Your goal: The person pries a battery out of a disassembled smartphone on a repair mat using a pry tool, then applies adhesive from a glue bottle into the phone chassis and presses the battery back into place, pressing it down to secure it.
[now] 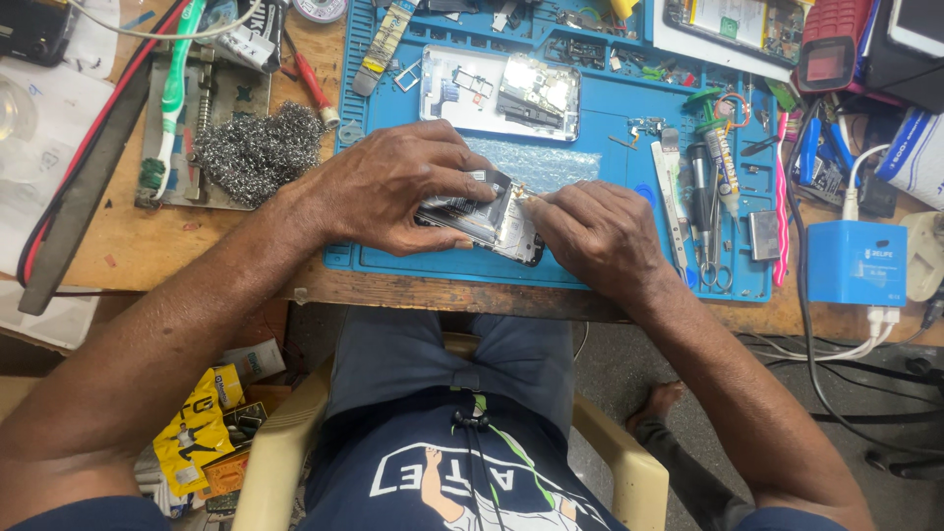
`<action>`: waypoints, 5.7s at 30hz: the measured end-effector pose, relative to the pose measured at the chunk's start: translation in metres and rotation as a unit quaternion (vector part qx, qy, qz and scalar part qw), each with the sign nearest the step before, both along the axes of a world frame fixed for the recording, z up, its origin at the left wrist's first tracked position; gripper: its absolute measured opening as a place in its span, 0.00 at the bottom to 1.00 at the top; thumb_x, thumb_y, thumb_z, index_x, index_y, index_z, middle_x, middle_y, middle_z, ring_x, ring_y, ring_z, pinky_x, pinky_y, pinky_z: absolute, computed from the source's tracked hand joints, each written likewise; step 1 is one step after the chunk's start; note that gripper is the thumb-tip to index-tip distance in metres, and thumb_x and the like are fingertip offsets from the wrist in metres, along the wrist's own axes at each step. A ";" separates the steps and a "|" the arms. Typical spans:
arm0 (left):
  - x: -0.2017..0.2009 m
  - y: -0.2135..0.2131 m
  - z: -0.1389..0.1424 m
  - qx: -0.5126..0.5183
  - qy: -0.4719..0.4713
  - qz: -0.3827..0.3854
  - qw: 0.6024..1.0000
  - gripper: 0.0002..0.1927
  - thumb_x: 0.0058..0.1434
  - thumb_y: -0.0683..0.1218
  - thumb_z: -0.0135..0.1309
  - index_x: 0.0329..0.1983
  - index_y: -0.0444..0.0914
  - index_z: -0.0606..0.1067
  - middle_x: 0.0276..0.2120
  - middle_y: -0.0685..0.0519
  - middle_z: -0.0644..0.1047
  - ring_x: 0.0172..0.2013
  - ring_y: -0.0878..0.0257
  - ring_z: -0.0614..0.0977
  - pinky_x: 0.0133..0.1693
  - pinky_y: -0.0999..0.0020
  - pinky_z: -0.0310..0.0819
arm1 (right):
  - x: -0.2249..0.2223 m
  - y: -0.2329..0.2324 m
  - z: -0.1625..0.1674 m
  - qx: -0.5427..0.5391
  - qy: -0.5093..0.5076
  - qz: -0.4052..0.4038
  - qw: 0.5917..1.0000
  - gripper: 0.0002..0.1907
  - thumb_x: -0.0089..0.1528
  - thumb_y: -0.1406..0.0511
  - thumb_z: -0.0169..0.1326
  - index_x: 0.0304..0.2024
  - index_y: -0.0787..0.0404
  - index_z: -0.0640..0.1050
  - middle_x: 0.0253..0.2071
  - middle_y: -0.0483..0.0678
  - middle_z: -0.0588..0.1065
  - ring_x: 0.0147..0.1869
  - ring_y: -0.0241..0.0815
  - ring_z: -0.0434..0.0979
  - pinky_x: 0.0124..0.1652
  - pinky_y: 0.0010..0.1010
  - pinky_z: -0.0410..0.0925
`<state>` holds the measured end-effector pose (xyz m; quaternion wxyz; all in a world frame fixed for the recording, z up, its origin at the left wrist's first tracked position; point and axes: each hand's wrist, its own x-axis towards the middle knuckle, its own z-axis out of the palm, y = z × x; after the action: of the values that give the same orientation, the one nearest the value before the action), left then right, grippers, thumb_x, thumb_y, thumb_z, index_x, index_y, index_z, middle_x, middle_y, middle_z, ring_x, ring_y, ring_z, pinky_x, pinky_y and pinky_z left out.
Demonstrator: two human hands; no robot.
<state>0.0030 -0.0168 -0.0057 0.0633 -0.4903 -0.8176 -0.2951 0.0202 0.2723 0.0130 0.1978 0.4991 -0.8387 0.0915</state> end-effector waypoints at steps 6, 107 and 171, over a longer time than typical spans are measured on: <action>-0.002 -0.001 -0.001 0.001 -0.007 -0.008 1.000 0.26 0.56 0.59 0.66 0.54 0.41 0.81 0.53 0.46 0.80 0.53 0.50 0.78 0.55 0.54 0.75 | 0.003 -0.003 0.000 -0.005 0.006 -0.019 1.000 0.05 0.61 0.72 0.64 0.37 0.58 0.80 0.31 0.43 0.77 0.35 0.38 0.81 0.33 0.33 0.72; -0.001 -0.001 -0.005 0.014 -0.008 0.004 1.000 0.27 0.55 0.59 0.68 0.54 0.41 0.81 0.53 0.46 0.80 0.54 0.51 0.79 0.56 0.56 0.75 | -0.002 -0.001 0.008 0.047 -0.006 -0.013 0.999 0.08 0.60 0.71 0.62 0.42 0.59 0.81 0.36 0.44 0.77 0.39 0.40 0.80 0.35 0.33 0.73; 0.017 -0.004 0.010 -0.028 0.009 0.067 0.997 0.28 0.50 0.55 0.68 0.53 0.41 0.80 0.55 0.46 0.79 0.57 0.48 0.77 0.57 0.54 0.75 | 0.026 0.104 0.041 -0.023 -0.270 -0.387 0.882 0.08 0.62 0.66 0.62 0.44 0.58 0.86 0.40 0.52 0.83 0.36 0.44 0.84 0.38 0.36 0.76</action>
<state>0.0198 -0.0211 0.0039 0.0772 -0.4384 -0.8560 -0.2630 0.0460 0.3762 0.0539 -0.0052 0.0865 -0.9837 0.1577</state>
